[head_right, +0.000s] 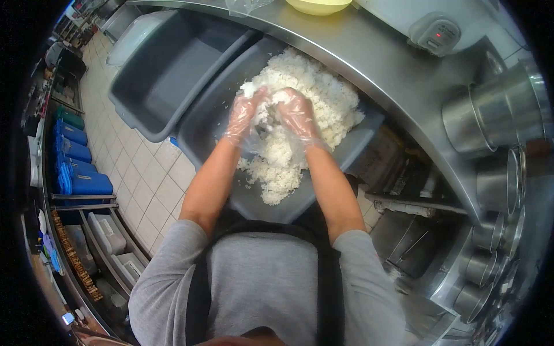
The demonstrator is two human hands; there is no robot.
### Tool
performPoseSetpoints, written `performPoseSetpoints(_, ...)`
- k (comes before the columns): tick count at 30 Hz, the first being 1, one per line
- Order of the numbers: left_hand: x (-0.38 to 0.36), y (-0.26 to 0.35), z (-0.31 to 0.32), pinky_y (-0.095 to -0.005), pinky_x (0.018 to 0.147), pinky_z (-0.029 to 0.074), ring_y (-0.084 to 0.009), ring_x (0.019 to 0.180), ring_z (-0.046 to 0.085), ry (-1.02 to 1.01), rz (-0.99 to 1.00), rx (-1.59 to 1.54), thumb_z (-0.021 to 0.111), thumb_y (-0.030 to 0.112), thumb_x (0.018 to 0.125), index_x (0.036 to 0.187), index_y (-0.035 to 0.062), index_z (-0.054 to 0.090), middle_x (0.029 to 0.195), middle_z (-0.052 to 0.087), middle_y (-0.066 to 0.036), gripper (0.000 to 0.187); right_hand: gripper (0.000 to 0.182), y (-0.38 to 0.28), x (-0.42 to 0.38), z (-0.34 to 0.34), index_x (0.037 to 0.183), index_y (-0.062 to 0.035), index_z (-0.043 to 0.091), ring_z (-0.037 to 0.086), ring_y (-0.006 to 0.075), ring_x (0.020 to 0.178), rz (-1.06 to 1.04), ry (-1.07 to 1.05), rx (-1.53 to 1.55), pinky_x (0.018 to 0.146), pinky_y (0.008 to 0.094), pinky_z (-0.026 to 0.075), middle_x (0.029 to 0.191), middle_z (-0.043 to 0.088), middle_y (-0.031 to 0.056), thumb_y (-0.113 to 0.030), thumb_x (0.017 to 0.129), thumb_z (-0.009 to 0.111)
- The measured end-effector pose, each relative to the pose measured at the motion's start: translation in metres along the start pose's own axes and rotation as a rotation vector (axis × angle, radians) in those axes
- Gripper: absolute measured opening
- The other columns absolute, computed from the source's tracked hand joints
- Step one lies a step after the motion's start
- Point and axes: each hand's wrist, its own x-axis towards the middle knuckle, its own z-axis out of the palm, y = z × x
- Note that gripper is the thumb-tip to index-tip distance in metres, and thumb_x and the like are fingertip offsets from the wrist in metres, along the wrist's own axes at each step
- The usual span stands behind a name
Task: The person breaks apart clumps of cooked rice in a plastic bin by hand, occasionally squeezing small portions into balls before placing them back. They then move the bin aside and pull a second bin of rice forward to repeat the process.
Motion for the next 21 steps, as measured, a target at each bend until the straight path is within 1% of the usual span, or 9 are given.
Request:
performPoseSetpoints(3, -0.001, 0.005, -0.001, -0.033, 0.07, 0.047, -0.0173, 0.08, 0.058, -0.078, -0.124, -0.211, 0.064, 0.042, 0.084, 0.098, 0.0027, 0.065, 0.096, 0.064, -0.007, 0.042, 0.026, -0.002, 0.003, -0.007, 0.104, -0.0022, 0.06, 0.063, 0.0167, 0.075, 0.02, 0.046, 0.178, 0.069, 0.0298, 0.052, 0.087, 0.067, 0.0116, -0.011, 0.081, 0.066)
performPoseSetpoints(4, -0.003, 0.007, -0.003, -0.0357, 0.07, 0.047, -0.0191, 0.08, 0.059, -0.168, -0.223, -0.329, 0.061, 0.046, 0.085, 0.099, 0.0053, 0.064, 0.093, 0.064, -0.006, 0.043, 0.04, -0.013, -0.006, -0.013, 0.12, -0.0036, 0.054, 0.062, 0.017, 0.083, 0.086, -0.06, 0.555, 0.077, 0.029, 0.051, 0.098, 0.066, 0.0087, -0.011, 0.083, 0.067)
performPoseSetpoints(8, -0.019, 0.036, 0.005, -0.0423, 0.075, 0.049, -0.0218, 0.092, 0.059, -0.255, -0.31, -0.639, 0.051, 0.059, 0.087, 0.108, 0.0103, 0.06, 0.099, 0.063, -0.008, 0.053, 0.058, -0.013, -0.008, -0.004, 0.138, -0.0101, 0.039, 0.059, 0.0182, 0.094, -0.057, -0.119, 0.769, 0.084, 0.0303, 0.049, 0.111, 0.06, 0.006, -0.009, 0.085, 0.063)
performPoseSetpoints(11, 0.002, 0.016, -0.005, -0.0421, 0.085, 0.048, -0.0243, 0.099, 0.056, -0.164, -0.389, -0.697, 0.054, 0.054, 0.088, 0.123, 0.0063, 0.051, 0.111, 0.058, -0.011, 0.059, 0.066, -0.008, -0.015, 0.008, 0.145, -0.011, 0.027, 0.056, 0.0163, 0.095, -0.106, -0.354, 0.609, 0.085, 0.0322, 0.047, 0.115, 0.055, 0.0061, -0.013, 0.088, 0.06)
performPoseSetpoints(13, -0.004, 0.017, -0.008, -0.0415, 0.09, 0.044, -0.0236, 0.103, 0.053, -0.142, -0.419, -0.711, 0.055, 0.054, 0.088, 0.124, 0.0062, 0.051, 0.115, 0.056, -0.011, 0.06, 0.064, 0.001, -0.018, 0.023, 0.147, -0.0103, 0.019, 0.041, 0.0241, 0.127, -0.275, -0.485, -0.016, 0.102, 0.0278, 0.033, 0.143, 0.039, 0.0124, -0.016, 0.093, 0.051)
performPoseSetpoints(15, -0.007, 0.014, -0.004, -0.0393, 0.094, 0.041, -0.0233, 0.107, 0.051, -0.09, -0.233, -0.545, 0.058, 0.053, 0.086, 0.122, 0.0059, 0.052, 0.116, 0.055, -0.01, 0.059, 0.066, 0.001, -0.019, 0.019, 0.147, -0.0069, 0.018, 0.047, 0.0305, 0.121, -0.295, -0.565, -0.1, 0.097, 0.0322, 0.039, 0.137, 0.044, 0.018, -0.016, 0.091, 0.052)
performPoseSetpoints(17, -0.005, 0.009, -0.003, -0.0397, 0.097, 0.039, -0.024, 0.114, 0.047, -0.159, -0.265, -0.506, 0.061, 0.049, 0.085, 0.125, 0.004, 0.05, 0.12, 0.053, -0.01, 0.061, 0.068, -0.019, -0.015, 0.014, 0.145, -0.0133, 0.026, 0.06, 0.0343, 0.091, -0.14, -0.453, -0.497, 0.08, 0.0402, 0.047, 0.099, 0.063, 0.0218, -0.022, 0.086, 0.058)
performPoseSetpoints(19, -0.007, 0.009, -0.001, -0.0434, 0.098, 0.038, -0.0251, 0.118, 0.044, -0.284, -0.212, -0.216, 0.063, 0.045, 0.085, 0.128, 0.0022, 0.048, 0.125, 0.05, -0.011, 0.062, 0.069, -0.008, -0.013, 0.015, 0.144, -0.0121, 0.026, 0.06, 0.0356, 0.091, -0.206, -0.352, -0.378, 0.08, 0.0417, 0.047, 0.103, 0.061, 0.0225, -0.023, 0.084, 0.06)
performPoseSetpoints(21, -0.007, 0.006, 0.006, -0.0481, 0.1, 0.035, -0.0271, 0.121, 0.042, -0.304, -0.202, -0.238, 0.062, 0.043, 0.085, 0.128, 0.0021, 0.047, 0.126, 0.048, -0.012, 0.061, 0.071, -0.001, -0.011, 0.017, 0.143, -0.0108, 0.027, 0.06, 0.0369, 0.09, -0.28, -0.248, -0.254, 0.08, 0.0432, 0.048, 0.106, 0.06, 0.0231, -0.023, 0.083, 0.061)
